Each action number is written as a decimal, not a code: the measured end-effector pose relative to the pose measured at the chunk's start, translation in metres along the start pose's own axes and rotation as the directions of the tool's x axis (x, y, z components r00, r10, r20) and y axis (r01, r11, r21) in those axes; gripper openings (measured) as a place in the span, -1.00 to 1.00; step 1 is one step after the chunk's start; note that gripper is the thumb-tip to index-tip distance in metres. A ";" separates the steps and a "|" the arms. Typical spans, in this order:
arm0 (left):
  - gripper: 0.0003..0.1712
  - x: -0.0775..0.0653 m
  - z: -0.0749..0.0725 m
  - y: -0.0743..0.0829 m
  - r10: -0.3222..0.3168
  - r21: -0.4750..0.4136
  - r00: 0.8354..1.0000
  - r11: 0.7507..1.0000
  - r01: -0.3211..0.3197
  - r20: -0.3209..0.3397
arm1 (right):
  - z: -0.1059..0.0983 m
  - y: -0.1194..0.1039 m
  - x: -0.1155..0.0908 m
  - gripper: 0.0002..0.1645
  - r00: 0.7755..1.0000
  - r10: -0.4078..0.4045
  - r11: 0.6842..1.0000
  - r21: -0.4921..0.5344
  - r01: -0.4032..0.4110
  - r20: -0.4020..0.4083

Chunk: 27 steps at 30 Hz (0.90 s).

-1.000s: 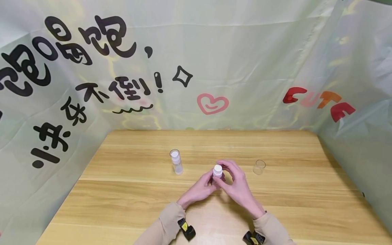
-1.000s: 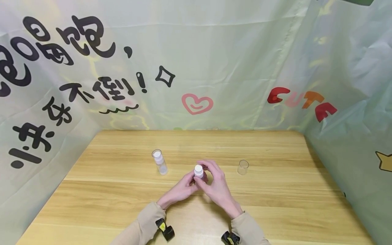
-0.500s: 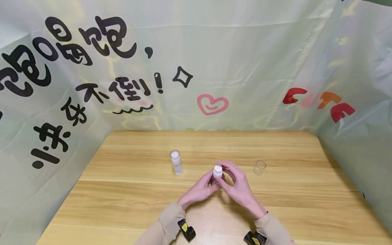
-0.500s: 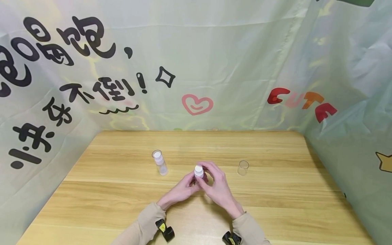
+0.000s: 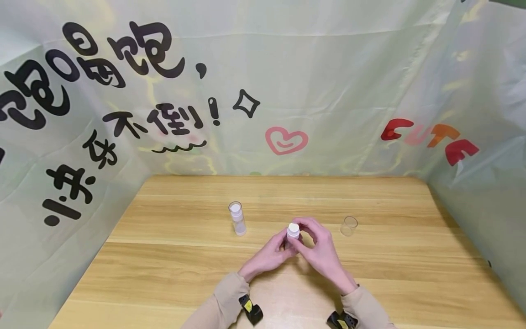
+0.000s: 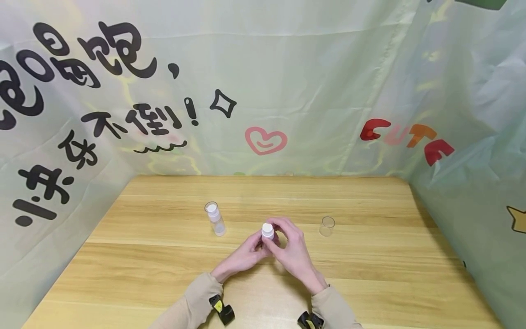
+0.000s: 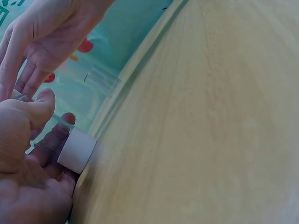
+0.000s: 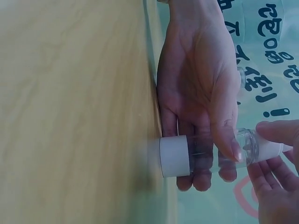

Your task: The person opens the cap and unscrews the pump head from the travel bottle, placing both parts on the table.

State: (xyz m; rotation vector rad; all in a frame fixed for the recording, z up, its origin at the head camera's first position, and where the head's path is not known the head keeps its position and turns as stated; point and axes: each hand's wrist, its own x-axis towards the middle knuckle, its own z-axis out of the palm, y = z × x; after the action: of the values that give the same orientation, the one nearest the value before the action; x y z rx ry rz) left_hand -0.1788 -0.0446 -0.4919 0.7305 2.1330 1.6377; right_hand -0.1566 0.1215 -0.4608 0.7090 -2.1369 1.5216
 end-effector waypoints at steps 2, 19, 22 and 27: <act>-0.40 0.000 0.000 0.000 0.001 0.000 1.000 1.000 -0.001 0.000 | -0.001 0.001 -0.001 -0.44 1.000 -0.017 0.999 0.036 0.017 0.015; -0.43 0.001 0.000 0.000 -0.004 0.018 1.000 1.000 0.004 0.003 | -0.003 0.001 0.003 -0.42 1.000 -0.026 0.996 -0.084 0.027 0.011; -0.40 0.001 0.000 0.000 -0.009 0.022 1.000 1.000 0.009 0.001 | -0.003 0.001 0.002 -0.47 0.999 -0.035 0.999 -0.030 0.036 0.024; -0.50 0.001 0.000 0.000 -0.005 0.035 1.000 0.999 0.005 0.000 | -0.005 0.001 0.002 -0.43 0.996 -0.050 0.998 0.045 0.047 0.074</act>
State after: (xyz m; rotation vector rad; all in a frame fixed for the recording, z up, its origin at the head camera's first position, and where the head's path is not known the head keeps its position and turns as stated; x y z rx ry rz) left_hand -0.1800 -0.0439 -0.4921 0.7348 2.1660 1.6013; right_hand -0.1581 0.1265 -0.4586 0.8389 -2.1306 1.5424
